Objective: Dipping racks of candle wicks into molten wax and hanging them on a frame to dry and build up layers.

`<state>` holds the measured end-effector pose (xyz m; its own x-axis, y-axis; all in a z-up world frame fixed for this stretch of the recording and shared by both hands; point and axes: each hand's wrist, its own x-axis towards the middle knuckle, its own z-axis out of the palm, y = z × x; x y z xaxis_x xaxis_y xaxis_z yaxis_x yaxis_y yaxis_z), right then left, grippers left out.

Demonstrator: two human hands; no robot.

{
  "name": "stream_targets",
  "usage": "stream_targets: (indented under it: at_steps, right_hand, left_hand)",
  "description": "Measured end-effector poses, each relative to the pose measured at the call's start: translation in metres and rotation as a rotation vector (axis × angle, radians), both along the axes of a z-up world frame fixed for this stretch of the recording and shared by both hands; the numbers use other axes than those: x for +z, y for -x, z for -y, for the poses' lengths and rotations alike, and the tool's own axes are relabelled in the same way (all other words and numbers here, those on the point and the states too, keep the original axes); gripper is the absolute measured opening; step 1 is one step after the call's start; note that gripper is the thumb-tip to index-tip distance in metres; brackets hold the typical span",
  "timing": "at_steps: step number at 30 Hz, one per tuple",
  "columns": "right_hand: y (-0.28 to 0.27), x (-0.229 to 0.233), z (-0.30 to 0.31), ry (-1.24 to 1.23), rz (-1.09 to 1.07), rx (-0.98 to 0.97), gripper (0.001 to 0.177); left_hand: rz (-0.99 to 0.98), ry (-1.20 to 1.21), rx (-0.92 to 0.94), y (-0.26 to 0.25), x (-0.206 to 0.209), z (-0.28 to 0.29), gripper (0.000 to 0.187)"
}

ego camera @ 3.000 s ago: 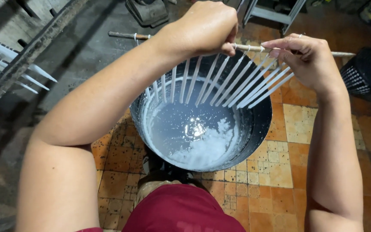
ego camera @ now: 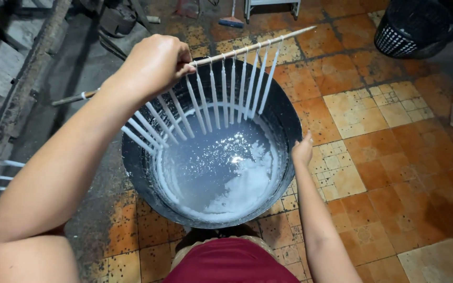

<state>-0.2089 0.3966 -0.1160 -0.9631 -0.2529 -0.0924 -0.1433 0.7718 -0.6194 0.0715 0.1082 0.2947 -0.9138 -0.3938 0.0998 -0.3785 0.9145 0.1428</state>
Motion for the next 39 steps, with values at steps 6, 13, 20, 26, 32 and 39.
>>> stream_targets:
  at_steps: [6,13,20,26,32,39]
  right_hand:
    - [0.021,-0.068,0.008,0.045,-0.066,-0.039,0.065]
    - [0.026,-0.117,0.001,0.327,-0.213,0.012,0.071]
    - [-0.066,-0.071,-0.042,0.512,0.221,-0.077,0.083]
    - [-0.133,-0.003,-0.046,0.319,0.171,-0.135,0.063]
    - [-0.187,-0.033,-0.043,0.455,0.041,-0.387,0.064]
    - [-0.247,0.023,-0.032,0.675,0.219,-0.646,0.061]
  left_hand:
    - [-0.014,0.135,-0.154,-0.025,0.007,-0.004,0.027]
    - [0.16,0.117,-0.016,-0.039,0.018,-0.04,0.023]
    - [0.077,0.098,-0.068,-0.039,-0.012,-0.015,0.02]
    - [0.087,0.119,-0.147,-0.031,-0.006,-0.02,0.023]
    - [0.118,0.087,-0.258,-0.024,-0.002,-0.018,0.018]
    - [0.232,-0.02,-0.43,-0.03,0.021,-0.033,0.021]
